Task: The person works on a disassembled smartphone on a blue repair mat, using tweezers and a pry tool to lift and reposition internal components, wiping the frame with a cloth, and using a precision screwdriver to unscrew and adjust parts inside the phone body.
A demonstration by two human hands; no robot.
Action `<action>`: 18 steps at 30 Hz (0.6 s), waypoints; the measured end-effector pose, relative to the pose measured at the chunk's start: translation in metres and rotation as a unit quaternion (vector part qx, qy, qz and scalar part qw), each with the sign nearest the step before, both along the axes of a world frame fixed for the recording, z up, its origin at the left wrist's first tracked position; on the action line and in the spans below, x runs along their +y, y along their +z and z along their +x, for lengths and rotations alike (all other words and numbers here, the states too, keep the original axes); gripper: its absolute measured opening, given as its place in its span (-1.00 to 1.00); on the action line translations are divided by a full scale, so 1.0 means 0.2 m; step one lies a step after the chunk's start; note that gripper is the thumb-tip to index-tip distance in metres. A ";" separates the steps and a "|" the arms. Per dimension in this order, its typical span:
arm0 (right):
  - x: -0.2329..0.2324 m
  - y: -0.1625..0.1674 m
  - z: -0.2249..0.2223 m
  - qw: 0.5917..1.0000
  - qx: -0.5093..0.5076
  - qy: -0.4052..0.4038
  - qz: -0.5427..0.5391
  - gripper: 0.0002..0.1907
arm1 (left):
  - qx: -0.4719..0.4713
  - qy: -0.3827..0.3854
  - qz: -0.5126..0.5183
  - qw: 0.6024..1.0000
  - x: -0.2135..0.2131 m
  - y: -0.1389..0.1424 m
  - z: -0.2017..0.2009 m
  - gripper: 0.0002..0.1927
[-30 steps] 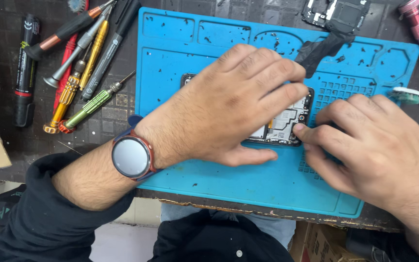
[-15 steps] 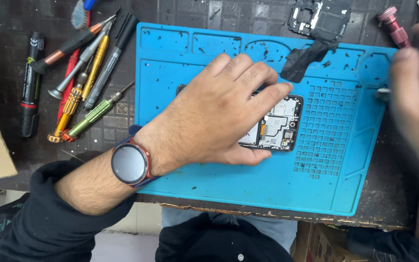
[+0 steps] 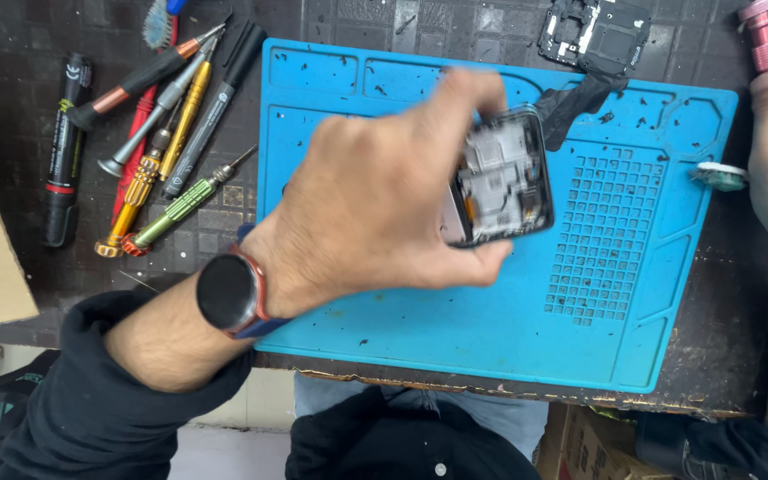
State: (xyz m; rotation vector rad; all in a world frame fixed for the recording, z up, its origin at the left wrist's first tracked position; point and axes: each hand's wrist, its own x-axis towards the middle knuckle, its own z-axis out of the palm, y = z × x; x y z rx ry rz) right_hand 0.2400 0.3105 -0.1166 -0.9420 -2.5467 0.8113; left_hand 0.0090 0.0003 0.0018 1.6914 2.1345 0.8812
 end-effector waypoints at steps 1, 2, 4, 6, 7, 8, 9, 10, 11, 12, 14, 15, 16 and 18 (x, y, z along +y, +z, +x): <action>0.00 0.00 -0.01 1.000 0.005 0.023 0.011 -0.74 | -0.046 0.019 0.030 0.998 -0.01 0.00 -0.01 -0.18; 0.02 -0.01 -0.01 0.999 0.012 0.045 0.021 -0.73 | -0.090 0.037 0.060 0.993 -0.01 0.00 -0.02 -0.17; 0.04 -0.02 -0.02 0.997 0.021 0.069 0.028 -0.72 | -0.143 0.030 0.148 0.978 -0.01 -0.02 -0.03 -0.19; 0.06 -0.04 -0.03 0.996 0.021 0.075 0.031 -0.73 | -0.223 0.034 0.182 0.957 -0.01 -0.03 -0.03 -0.23; 0.06 -0.05 -0.02 0.997 0.019 0.071 0.032 -0.73 | -0.271 0.042 0.173 0.946 0.00 -0.03 -0.02 -0.26; 0.07 -0.06 -0.01 0.997 0.017 0.065 0.033 -0.74 | -0.314 0.050 0.141 0.937 0.00 -0.03 -0.02 -0.33; 0.07 -0.06 -0.01 0.998 0.016 0.060 0.032 -0.75 | -0.355 0.061 0.110 0.926 0.01 -0.03 -0.02 -0.40; 0.07 -0.06 0.00 0.998 0.016 0.056 0.030 -0.75 | -0.391 0.070 0.057 0.916 0.00 -0.02 -0.02 -0.50; 0.07 -0.06 0.00 0.998 0.017 0.054 0.028 -0.76 | -0.427 0.078 0.005 0.901 0.00 -0.01 -0.02 -0.60; 0.07 -0.06 0.00 0.998 0.016 0.055 0.026 -0.76 | -0.446 0.080 0.017 0.891 0.01 -0.01 -0.01 -0.61; 0.08 -0.05 0.00 0.998 0.017 0.053 0.027 -0.77 | -0.479 0.079 0.044 0.873 0.02 -0.01 -0.02 -0.64; 0.08 -0.05 0.00 0.998 0.020 0.051 0.026 -0.77 | -0.467 0.088 0.071 0.877 0.03 -0.02 -0.03 -0.66; 0.08 -0.05 0.01 0.998 0.021 0.051 0.024 -0.77 | -0.458 0.098 0.097 0.878 0.04 -0.03 -0.02 -0.67; 0.08 -0.06 0.00 0.998 0.024 0.047 0.019 -0.78 | -0.467 0.118 0.147 0.864 0.05 -0.07 -0.01 -0.67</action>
